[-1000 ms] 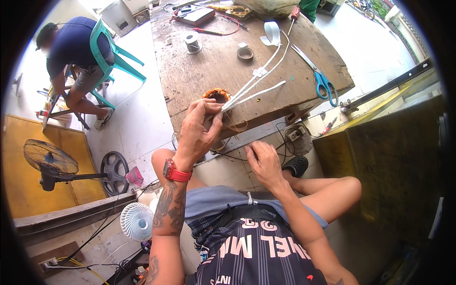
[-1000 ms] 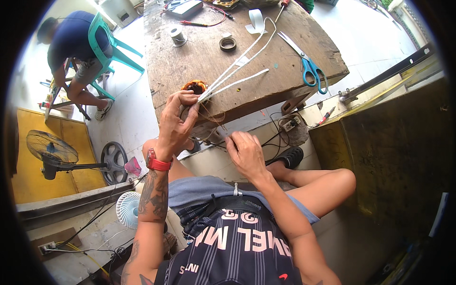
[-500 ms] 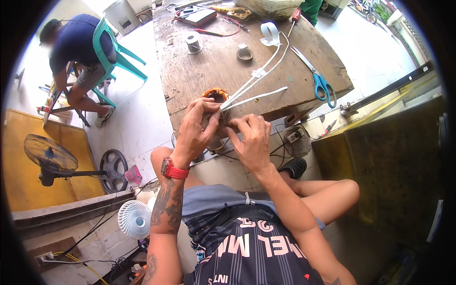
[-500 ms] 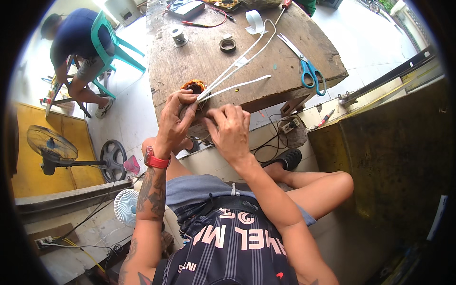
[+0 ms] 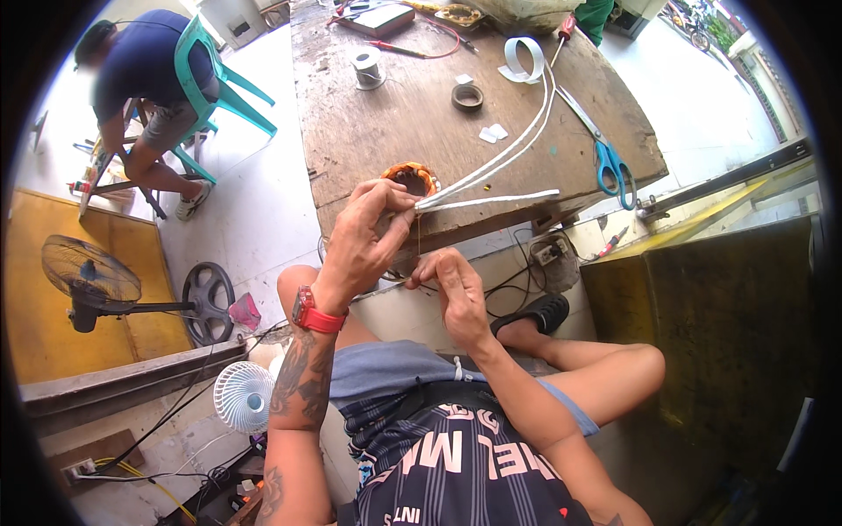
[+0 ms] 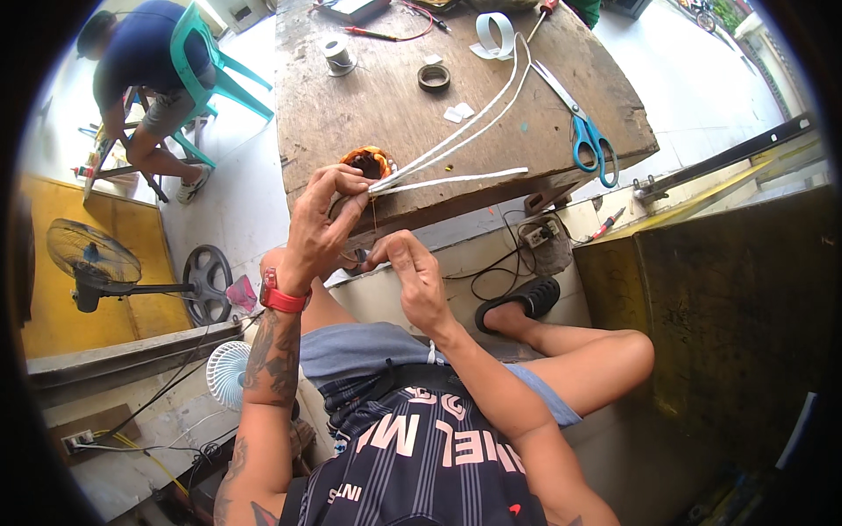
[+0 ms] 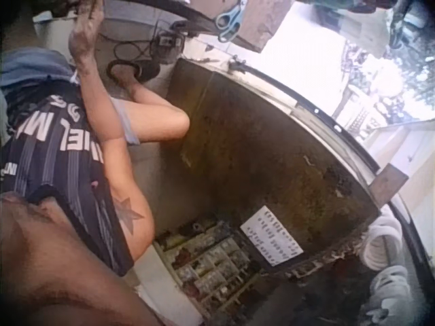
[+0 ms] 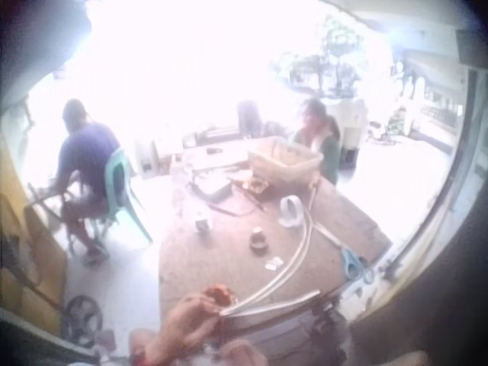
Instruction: The person sits at a workbench and winds copper wire around a small orange toroidal core. They use white plastic strips to separate layers of wire, then cut the strips with scissors. The person continues winding the wire and adjusting the core throughout the clip.
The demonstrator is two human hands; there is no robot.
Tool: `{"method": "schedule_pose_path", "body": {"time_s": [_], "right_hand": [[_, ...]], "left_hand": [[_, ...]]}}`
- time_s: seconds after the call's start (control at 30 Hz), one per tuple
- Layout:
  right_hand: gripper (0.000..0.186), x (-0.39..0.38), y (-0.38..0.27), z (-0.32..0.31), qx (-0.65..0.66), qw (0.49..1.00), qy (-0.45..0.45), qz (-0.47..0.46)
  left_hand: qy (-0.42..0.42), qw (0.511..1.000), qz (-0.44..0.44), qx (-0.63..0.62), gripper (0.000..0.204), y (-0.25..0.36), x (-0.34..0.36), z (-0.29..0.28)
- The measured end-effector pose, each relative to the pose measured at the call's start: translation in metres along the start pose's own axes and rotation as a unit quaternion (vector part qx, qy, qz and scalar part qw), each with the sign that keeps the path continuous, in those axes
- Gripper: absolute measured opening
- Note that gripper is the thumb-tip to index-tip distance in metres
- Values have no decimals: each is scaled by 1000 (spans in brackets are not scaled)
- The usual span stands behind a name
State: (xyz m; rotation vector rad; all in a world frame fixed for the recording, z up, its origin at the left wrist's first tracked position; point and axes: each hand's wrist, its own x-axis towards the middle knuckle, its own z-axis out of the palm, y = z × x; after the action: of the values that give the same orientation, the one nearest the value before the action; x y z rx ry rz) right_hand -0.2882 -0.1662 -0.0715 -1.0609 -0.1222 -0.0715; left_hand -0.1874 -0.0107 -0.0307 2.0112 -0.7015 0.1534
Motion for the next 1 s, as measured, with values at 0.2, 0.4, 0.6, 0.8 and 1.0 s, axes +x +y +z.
{"method": "schedule_pose_path", "body": {"time_s": [0.2,0.4,0.6,0.8,1.0], "right_hand": [[31,-5,4,-12,-120,989,86,11],[28,9,-11,-5,-173,977,123,-7],[32,19,-20,-4,-251,959,125,43],[29,23,-23,1,-320,941,92,60],[26,23,-16,-2,-302,949,82,38]], "left_hand": [[6,997,-51,-50,16,8,0,0],[1,1000,0,8,21,3,0,-2],[4,1000,0,22,21,3,-1,-2],[4,1000,17,18,17,4,2,-3],[12,998,45,41,16,7,3,-2]]}}
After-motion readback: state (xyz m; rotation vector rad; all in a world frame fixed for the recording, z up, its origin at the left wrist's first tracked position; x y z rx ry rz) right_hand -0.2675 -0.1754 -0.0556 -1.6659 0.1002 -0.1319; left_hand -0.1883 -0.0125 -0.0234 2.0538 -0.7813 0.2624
